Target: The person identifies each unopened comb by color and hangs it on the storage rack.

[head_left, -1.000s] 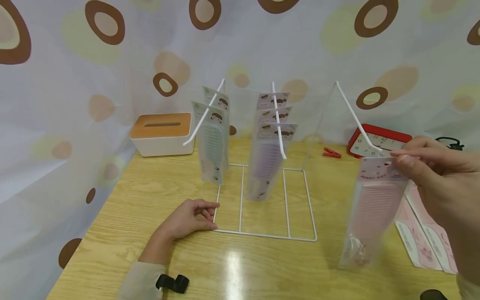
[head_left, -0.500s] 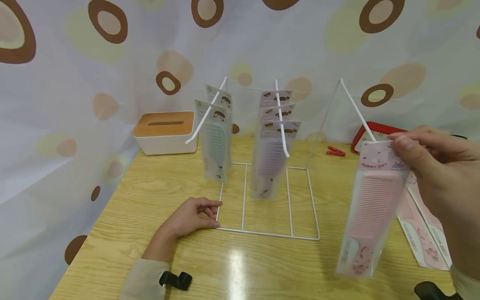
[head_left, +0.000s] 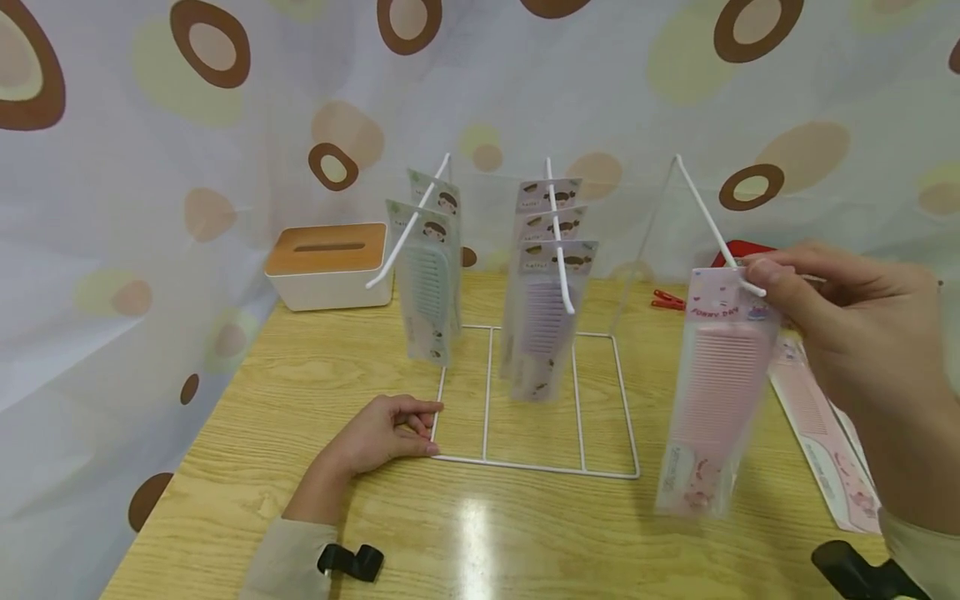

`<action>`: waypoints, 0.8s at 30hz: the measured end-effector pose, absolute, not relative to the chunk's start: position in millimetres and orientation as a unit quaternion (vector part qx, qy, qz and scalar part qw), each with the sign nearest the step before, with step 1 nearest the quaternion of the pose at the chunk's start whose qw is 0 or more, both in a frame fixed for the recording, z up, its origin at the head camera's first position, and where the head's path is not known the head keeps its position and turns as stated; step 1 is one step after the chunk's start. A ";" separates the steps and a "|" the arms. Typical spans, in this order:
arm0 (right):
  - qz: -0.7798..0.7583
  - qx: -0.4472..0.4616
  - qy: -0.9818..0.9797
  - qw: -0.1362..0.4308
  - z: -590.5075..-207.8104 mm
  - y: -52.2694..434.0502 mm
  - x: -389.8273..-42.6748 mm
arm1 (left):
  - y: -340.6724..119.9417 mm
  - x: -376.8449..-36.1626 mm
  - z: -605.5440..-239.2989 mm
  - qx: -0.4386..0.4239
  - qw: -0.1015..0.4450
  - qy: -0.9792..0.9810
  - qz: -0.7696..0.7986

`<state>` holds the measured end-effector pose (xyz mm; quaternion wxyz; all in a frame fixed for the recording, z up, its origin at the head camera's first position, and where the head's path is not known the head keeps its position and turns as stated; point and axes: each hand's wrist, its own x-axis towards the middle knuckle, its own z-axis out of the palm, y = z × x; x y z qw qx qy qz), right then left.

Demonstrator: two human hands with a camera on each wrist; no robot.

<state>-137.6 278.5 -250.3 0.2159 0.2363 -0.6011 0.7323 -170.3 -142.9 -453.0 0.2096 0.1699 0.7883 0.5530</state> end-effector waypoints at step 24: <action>0.691 0.036 -0.712 0.120 -234.9 291.8 -237.1 | -144.4 -171.5 -456.3 0.170 0.208 0.787 0.555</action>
